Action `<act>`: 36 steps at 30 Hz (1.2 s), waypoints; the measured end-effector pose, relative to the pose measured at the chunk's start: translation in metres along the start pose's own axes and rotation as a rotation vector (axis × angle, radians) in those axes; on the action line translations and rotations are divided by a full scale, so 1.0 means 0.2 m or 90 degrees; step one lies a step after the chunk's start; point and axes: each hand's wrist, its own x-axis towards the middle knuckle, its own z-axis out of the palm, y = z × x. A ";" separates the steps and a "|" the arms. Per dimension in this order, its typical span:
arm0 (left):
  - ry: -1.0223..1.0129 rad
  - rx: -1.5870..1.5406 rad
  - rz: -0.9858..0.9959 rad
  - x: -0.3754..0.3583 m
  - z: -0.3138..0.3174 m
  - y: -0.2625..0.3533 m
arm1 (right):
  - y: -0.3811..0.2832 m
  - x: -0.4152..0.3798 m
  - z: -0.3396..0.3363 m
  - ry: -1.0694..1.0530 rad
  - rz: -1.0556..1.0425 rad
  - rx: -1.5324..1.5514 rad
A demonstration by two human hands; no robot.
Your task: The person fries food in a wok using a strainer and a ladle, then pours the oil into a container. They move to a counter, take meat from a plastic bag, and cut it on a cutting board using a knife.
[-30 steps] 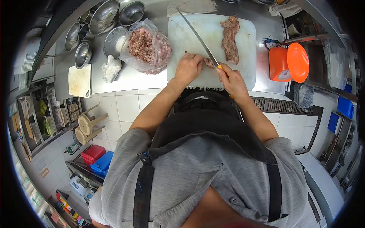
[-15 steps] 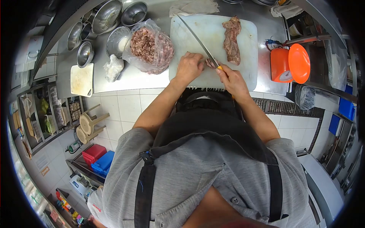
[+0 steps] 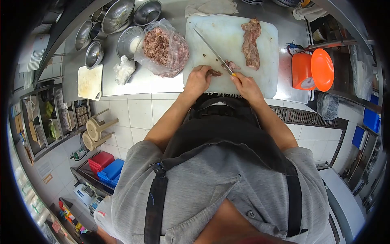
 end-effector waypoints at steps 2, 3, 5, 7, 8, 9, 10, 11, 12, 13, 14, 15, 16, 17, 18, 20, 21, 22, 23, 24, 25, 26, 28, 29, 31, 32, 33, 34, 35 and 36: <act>0.032 -0.020 0.016 0.03 0.05 0.01 | -0.02 0.00 -0.02 -0.022 0.036 0.012; 0.031 -0.023 0.017 0.05 0.07 0.01 | -0.03 -0.01 -0.03 -0.025 0.038 0.013; 0.028 -0.040 0.074 0.08 0.10 0.01 | -0.04 -0.02 -0.04 -0.026 0.042 0.011; 0.014 -0.043 0.081 0.09 0.12 0.01 | -0.04 -0.03 -0.04 -0.019 0.051 0.030; 0.001 -0.043 0.088 0.09 0.11 0.01 | -0.04 -0.04 -0.05 -0.018 0.053 0.029; 0.000 -0.045 0.089 0.09 0.10 0.02 | -0.05 -0.06 -0.06 -0.019 0.057 0.031; 0.011 -0.048 0.089 0.08 0.09 0.02 | -0.06 -0.07 -0.07 -0.020 0.062 0.034; 0.022 -0.052 0.088 0.07 0.07 0.03 | -0.07 -0.09 -0.08 -0.019 0.065 0.034; 0.020 -0.053 0.089 0.06 0.05 0.05 | -0.08 -0.11 -0.09 -0.022 0.051 0.021; 0.040 -0.033 0.069 0.06 0.04 0.06 | -0.08 -0.12 -0.10 -0.025 0.037 0.008; 0.059 -0.012 0.049 0.05 0.03 0.07 | -0.07 -0.12 -0.10 -0.025 0.037 0.008; 0.060 -0.012 0.049 0.05 0.04 0.06 | -0.06 -0.12 -0.09 -0.037 0.040 0.017; 0.046 0.013 0.049 0.04 0.05 0.05 | -0.05 -0.12 -0.08 -0.049 0.043 0.027; 0.034 0.039 0.049 0.04 0.07 0.04 | -0.04 -0.12 -0.07 -0.050 0.041 0.027; 0.035 0.040 0.049 0.05 0.08 0.03 | -0.04 -0.11 -0.06 -0.038 0.020 0.016; 0.034 0.002 0.058 0.08 0.12 0.02 | -0.04 -0.11 -0.06 -0.026 0.002 0.005; 0.034 0.001 0.058 0.09 0.13 0.02 | -0.06 -0.10 -0.07 -0.037 0.015 -0.004; 0.034 -0.007 0.053 0.10 0.14 0.02 | -0.08 -0.09 -0.08 -0.050 0.028 -0.014; 0.034 -0.013 0.047 0.10 0.13 0.03 | -0.08 -0.09 -0.08 -0.052 0.028 -0.014; 0.034 -0.013 0.046 0.10 0.12 0.03 | -0.09 -0.09 -0.09 -0.063 0.040 -0.006; 0.038 -0.021 0.032 0.09 0.11 0.04 | -0.09 -0.09 -0.09 -0.073 0.052 0.003; 0.043 -0.029 0.019 0.08 0.09 0.06 | -0.07 -0.09 -0.08 -0.073 0.053 0.003; 0.050 -0.041 0.059 0.08 0.07 0.08 | -0.04 -0.09 -0.06 -0.049 0.019 0.004; 0.059 -0.052 0.100 0.07 0.06 0.09 | -0.04 -0.09 -0.06 -0.049 0.020 0.004; 0.056 -0.052 0.108 0.08 0.09 0.06 | -0.03 -0.09 -0.05 -0.037 0.015 -0.001; 0.054 -0.052 0.117 0.09 0.08 0.07 | -0.03 -0.09 -0.05 -0.037 0.014 -0.002; 0.055 -0.052 0.118 0.09 0.08 0.08 | -0.03 -0.08 -0.05 -0.043 0.020 0.005; 0.061 -0.045 0.114 0.09 0.07 0.09 | -0.03 -0.09 -0.05 -0.049 0.029 0.012; 0.066 -0.039 0.109 0.08 0.05 0.11 | -0.03 -0.09 -0.05 -0.048 0.031 0.013; 0.063 -0.040 0.110 0.08 0.05 0.11 | -0.03 -0.09 -0.05 -0.036 0.007 -0.007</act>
